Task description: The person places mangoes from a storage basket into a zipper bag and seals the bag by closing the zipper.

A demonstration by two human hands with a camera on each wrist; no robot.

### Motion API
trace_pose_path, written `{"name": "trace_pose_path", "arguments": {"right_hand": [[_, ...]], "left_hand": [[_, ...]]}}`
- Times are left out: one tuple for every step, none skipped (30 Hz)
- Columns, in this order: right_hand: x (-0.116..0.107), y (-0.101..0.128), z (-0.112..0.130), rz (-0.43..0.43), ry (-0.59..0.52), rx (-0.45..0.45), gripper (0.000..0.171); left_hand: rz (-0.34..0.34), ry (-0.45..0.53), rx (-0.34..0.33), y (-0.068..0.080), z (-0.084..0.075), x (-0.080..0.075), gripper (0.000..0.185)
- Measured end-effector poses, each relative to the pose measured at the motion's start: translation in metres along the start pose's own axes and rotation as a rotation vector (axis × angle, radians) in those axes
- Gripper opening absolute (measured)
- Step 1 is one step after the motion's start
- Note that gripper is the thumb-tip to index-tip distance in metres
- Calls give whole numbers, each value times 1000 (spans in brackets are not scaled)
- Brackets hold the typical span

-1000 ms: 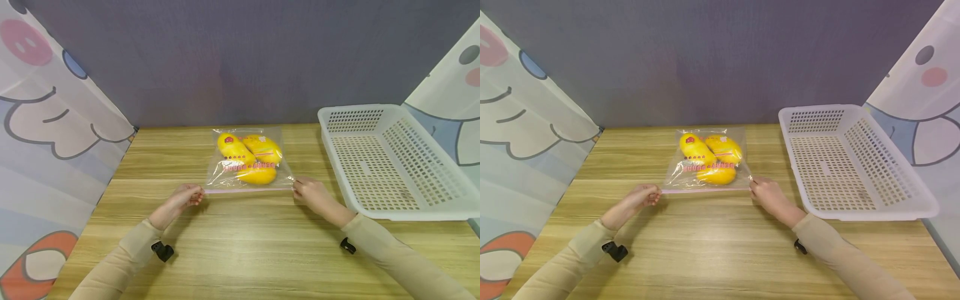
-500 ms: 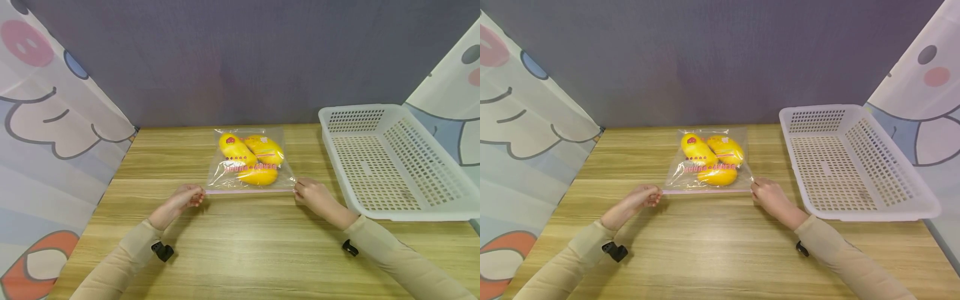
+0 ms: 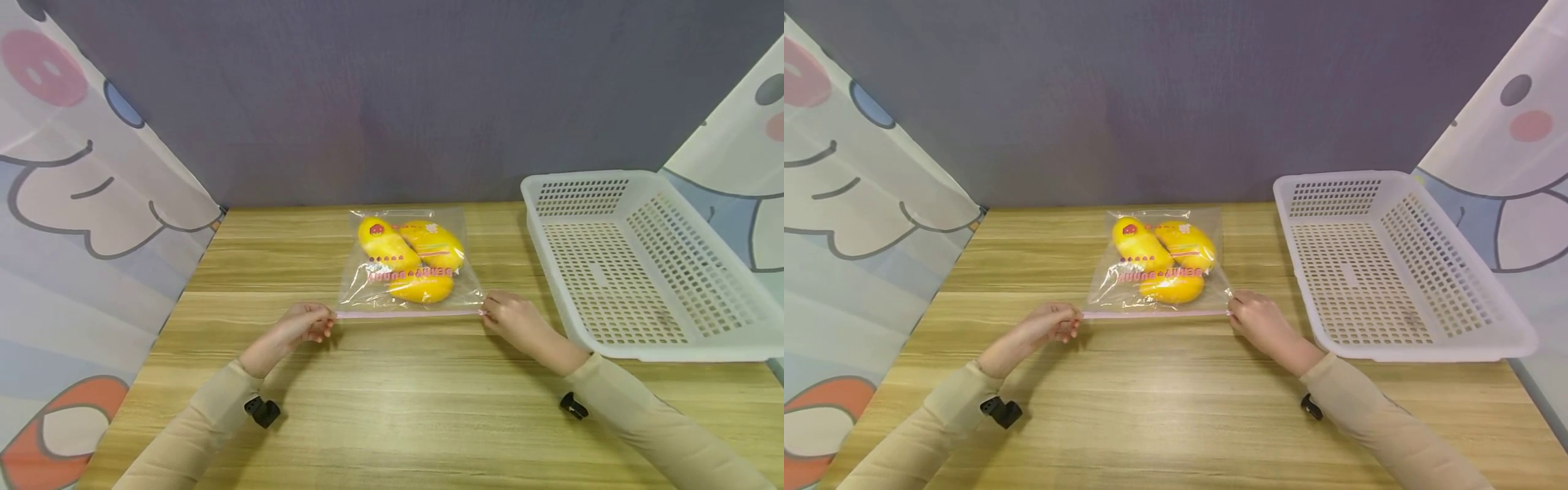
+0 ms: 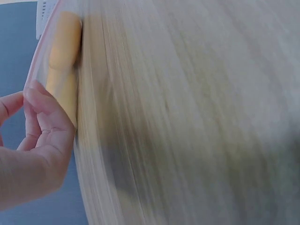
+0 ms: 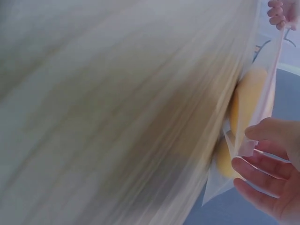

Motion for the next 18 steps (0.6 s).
{"name": "trace_pose_path", "arguments": {"right_hand": [[-1, 0, 0, 11, -4, 5, 12], [-1, 0, 0, 23, -10, 10, 12], [-2, 0, 0, 37, -16, 16, 11], [-3, 0, 0, 51, -22, 23, 11], [-4, 0, 0, 64, -28, 29, 11], [-4, -1, 0, 78, -35, 35, 11], [-5, -1, 0, 90, -41, 41, 12], [-6, -1, 0, 101, -45, 47, 13], [-6, -2, 0, 108, -48, 52, 14], [-7, -3, -1, 113, -47, 59, 15], [-7, -4, -1, 118, -47, 68, 17], [-7, -5, -2, 119, -51, 77, 16], [-7, -6, -3, 113, -48, 84, 16], [-7, -7, -3, 105, -48, 93, 16], [-7, -9, -4, 98, -48, 101, 16], [-8, -10, -5, 93, -44, 111, 15], [-8, -11, -5, 85, -41, 115, 15], [-9, -13, -5, 75, -38, 122, 15]], "left_hand": [[-1, -8, -2, 0, 0, 0, 20], [-5, -20, -3, 0, 0, 0, 21], [-7, -37, -3, -1, 0, 0, 22], [-14, -54, -4, -1, 0, 0, 23], [-19, -77, -4, -1, -1, 0, 23], [-24, -103, -2, -2, -1, 0, 24], [-24, -136, 4, -2, -2, 0, 24], [-30, -170, 7, -2, -3, 0, 25], [-36, -208, 13, -2, -4, 1, 25], [-48, -249, 21, -2, -5, 1, 25], [-57, -289, 30, -2, -6, 2, 24], [-62, -321, 41, -2, -8, 2, 23], [-71, -353, 51, 1, -12, 5, 22], [-82, -384, 64, 1, -14, 6, 20], [-92, -412, 76, 1, -16, 7, 19], [-105, -442, 88, 1, -18, 8, 18], [-116, -481, 111, 1, -20, 9, 18], [-129, -533, 143, 1, -22, 10, 19]]}}
Point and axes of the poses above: each hand's wrist, its own y-axis away from the middle knuckle, its own x-axis out of the palm, z = x × y, the point moved 1 cm from there along -y, towards the middle knuckle, and after that the axes turned 11 degrees about y, right-handed, at the moved point
